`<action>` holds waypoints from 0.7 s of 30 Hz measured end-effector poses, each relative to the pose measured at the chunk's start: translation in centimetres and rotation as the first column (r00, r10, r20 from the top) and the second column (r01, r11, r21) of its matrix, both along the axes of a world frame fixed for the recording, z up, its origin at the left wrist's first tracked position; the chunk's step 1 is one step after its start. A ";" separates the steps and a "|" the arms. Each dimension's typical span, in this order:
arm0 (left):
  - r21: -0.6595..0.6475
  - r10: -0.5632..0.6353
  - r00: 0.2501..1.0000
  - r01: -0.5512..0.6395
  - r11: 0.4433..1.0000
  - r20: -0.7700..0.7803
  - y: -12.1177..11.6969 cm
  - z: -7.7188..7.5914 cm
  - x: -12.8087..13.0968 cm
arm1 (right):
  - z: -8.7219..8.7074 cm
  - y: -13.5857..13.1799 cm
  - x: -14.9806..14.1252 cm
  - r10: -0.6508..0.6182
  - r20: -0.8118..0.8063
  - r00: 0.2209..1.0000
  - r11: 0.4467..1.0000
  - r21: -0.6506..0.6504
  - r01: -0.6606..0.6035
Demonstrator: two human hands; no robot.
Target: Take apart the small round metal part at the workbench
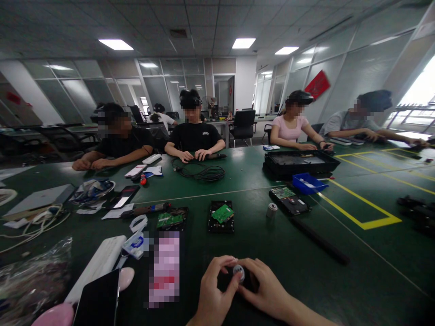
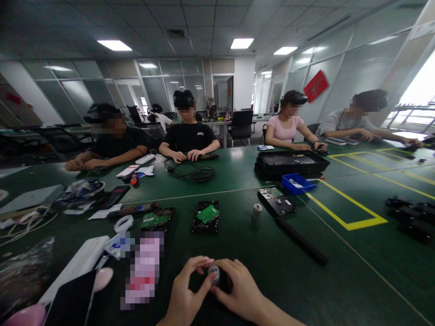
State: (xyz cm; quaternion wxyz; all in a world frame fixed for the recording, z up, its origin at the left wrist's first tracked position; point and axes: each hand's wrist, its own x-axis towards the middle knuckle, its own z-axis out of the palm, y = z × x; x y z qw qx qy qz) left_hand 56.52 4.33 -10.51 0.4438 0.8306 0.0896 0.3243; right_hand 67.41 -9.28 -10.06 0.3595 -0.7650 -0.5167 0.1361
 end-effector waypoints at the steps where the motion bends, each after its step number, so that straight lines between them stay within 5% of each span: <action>1: -0.001 0.002 1.000 -0.002 1.000 0.009 0.0 -0.1 0.0 | 0.0 0.0 0.0 -0.002 0.004 1.000 1.000 0.000 0.002; 12: 0.054 -0.139 0.990 0.138 0.989 0.011 0.2 0.4 -0.3 | -0.4 0.0 -0.1 -0.009 0.022 1.000 1.000 0.009 0.009; 21: 0.050 -0.124 0.992 0.125 0.991 -0.019 0.3 -0.6 -0.6 | -0.5 -0.2 -0.1 0.025 -0.029 0.999 0.998 0.059 -0.023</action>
